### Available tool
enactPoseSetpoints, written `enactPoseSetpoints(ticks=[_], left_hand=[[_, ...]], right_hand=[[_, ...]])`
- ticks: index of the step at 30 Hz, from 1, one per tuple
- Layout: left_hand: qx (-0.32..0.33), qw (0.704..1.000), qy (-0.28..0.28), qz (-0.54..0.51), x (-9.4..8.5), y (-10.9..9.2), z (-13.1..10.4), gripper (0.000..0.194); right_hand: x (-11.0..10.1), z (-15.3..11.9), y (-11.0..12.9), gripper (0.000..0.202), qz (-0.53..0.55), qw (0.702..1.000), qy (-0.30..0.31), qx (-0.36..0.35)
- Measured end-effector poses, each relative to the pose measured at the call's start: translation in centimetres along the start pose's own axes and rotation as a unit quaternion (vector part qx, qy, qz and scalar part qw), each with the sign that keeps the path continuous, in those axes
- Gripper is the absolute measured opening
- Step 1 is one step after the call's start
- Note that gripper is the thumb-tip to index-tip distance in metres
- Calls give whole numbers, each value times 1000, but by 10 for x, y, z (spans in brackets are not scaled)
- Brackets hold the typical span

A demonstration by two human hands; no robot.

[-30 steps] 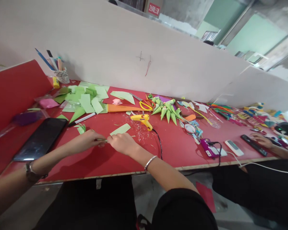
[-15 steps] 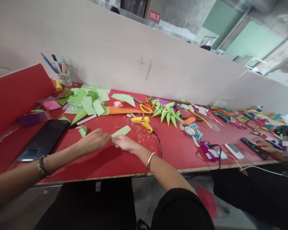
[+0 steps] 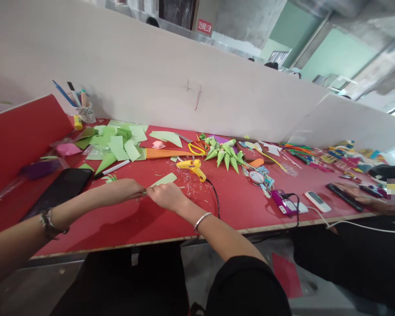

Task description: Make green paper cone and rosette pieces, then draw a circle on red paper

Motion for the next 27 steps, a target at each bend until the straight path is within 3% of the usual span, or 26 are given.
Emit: enactPoseSetpoints(ticks=[5, 7, 9, 12, 14, 17, 22, 27], left_hand=[[-2, 997, -25, 79, -5, -3, 8, 20], [11, 994, -39, 104, -5, -5, 12, 20], [24, 990, -58, 130, -6, -6, 15, 20], [51, 981, -83, 168, -8, -9, 17, 20], [74, 974, -97, 190, -9, -10, 15, 19], [104, 965, -114, 212, -11, -6, 11, 19], [153, 945, -168, 234, -26, 4, 3, 31], [141, 962, -177, 153, -38, 6, 0, 29]], right_hand=[[5, 2, -21, 26, 66, 991, 5, 120], [7, 3, -32, 28, 139, 974, -7, 178], [12, 4, -41, 23, 279, 929, -25, 241], [22, 4, -46, 23, 454, 836, -30, 305], [29, 6, -43, 26, 508, 801, -7, 316], [37, 7, -31, 27, 607, 725, 44, 322], [33, 10, -11, 28, 727, 608, 106, 300], [33, 11, -4, 25, 780, 533, 118, 307]])
Point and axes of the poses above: each hand's wrist, its own z-axis towards the middle knuckle, its own x-axis out of the palm, y = z × x, the point moved 10 cm from there along z, towards the middle knuckle, and after that the axes turned 14 degrees about -y, right-handed, at the moved point
